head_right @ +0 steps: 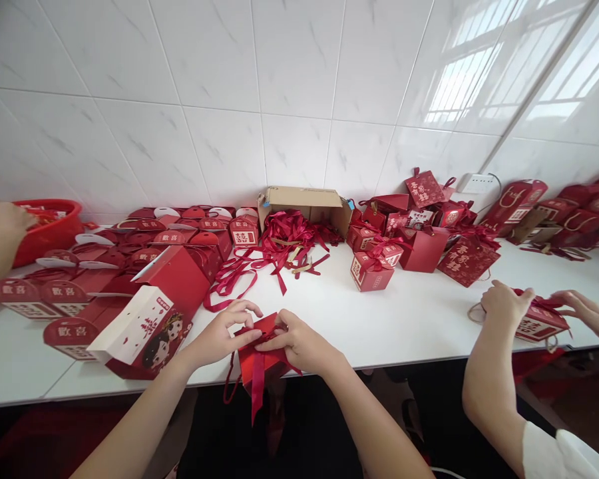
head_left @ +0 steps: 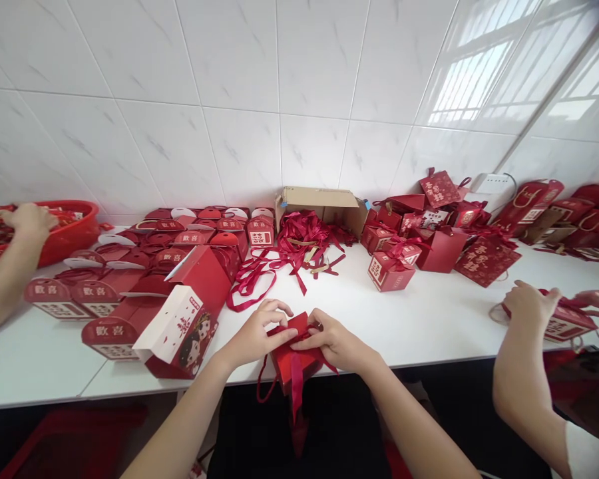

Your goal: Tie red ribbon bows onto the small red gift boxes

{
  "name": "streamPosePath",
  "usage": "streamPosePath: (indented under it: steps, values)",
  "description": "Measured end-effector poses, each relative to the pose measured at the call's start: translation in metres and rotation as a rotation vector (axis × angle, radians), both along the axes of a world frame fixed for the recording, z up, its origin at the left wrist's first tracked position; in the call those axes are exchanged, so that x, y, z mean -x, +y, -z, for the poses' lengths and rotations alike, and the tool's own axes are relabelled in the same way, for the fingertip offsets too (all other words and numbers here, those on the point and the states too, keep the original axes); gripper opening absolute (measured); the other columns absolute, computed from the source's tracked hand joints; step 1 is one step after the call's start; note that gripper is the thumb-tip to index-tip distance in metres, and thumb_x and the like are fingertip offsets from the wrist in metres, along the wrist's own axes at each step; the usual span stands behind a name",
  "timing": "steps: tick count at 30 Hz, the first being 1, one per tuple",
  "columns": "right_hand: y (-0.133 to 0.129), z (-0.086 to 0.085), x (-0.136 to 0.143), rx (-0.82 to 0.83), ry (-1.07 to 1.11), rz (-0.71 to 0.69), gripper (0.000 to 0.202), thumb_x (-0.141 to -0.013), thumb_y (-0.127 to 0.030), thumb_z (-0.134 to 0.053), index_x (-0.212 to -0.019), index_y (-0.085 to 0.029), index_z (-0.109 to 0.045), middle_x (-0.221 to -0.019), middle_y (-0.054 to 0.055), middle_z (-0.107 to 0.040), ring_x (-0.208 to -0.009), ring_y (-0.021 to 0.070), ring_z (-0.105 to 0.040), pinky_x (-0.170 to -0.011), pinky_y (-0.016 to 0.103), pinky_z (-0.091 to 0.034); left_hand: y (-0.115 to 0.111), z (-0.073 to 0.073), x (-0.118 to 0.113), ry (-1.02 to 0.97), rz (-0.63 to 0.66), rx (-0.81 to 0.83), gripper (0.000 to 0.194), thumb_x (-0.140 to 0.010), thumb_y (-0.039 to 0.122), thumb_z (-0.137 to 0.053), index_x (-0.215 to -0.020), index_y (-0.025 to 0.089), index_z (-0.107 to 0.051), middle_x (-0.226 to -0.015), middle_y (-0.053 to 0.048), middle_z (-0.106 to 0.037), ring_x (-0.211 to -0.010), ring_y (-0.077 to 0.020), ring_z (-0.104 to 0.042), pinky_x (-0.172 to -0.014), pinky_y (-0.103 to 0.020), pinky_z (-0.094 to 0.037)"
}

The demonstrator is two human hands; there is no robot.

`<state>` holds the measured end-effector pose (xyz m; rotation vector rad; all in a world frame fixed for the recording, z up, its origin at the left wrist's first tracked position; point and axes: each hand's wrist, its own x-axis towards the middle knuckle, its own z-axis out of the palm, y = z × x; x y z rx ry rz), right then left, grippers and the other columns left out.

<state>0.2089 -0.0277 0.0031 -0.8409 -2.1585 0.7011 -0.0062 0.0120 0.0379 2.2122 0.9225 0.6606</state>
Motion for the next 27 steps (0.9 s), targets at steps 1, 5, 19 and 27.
streamPosePath:
  steps: [1,5,19,27]
  values:
    - [0.000,0.001,0.000,-0.016,0.034,0.004,0.037,-0.091,-0.009,-0.042,-0.102,-0.027,-0.073,-0.091,0.004,-0.046,-0.084,0.0131,-0.052,-0.077,0.027,-0.050,-0.002,0.000,0.000,-0.051,-0.012,0.055,0.026,-0.087,0.035,-0.055,-0.067,0.018,-0.054,-0.103,-0.005,-0.062,-0.101,-0.0192,-0.056,-0.094,-0.034,-0.042]
    - [0.000,0.003,0.002,0.000,0.150,0.116,0.022,-0.090,-0.012,-0.046,-0.098,-0.020,-0.064,-0.085,0.003,-0.055,-0.075,0.0126,-0.054,-0.068,0.026,-0.048,-0.011,0.000,-0.005,-0.167,-0.015,0.230,0.021,-0.088,0.034,-0.053,-0.077,0.017,-0.058,-0.096,-0.005,-0.066,-0.090,-0.0174,-0.061,-0.082,-0.030,-0.048]
    - [0.006,0.016,0.002,0.138,0.413,0.439,0.015,-0.082,-0.028,-0.062,-0.077,-0.019,-0.051,-0.072,0.000,-0.057,-0.070,0.0143,-0.055,-0.067,0.028,-0.046,-0.012,0.025,-0.014,-0.239,-0.190,0.205,0.020,-0.078,0.033,-0.066,-0.064,0.019,-0.064,-0.085,-0.007,-0.072,-0.112,-0.0259,-0.059,-0.093,-0.039,-0.047]
    - [0.007,0.018,-0.001,0.266,0.366,0.295,0.025,-0.087,-0.034,-0.056,-0.106,-0.018,-0.054,-0.077,0.001,-0.059,-0.070,0.0133,-0.058,-0.065,0.026,-0.048,-0.012,0.025,-0.008,-0.237,-0.145,0.281,0.017,-0.071,0.028,-0.072,-0.081,0.016,-0.066,-0.106,-0.010,-0.068,-0.109,-0.0249,-0.060,-0.091,-0.037,-0.049]
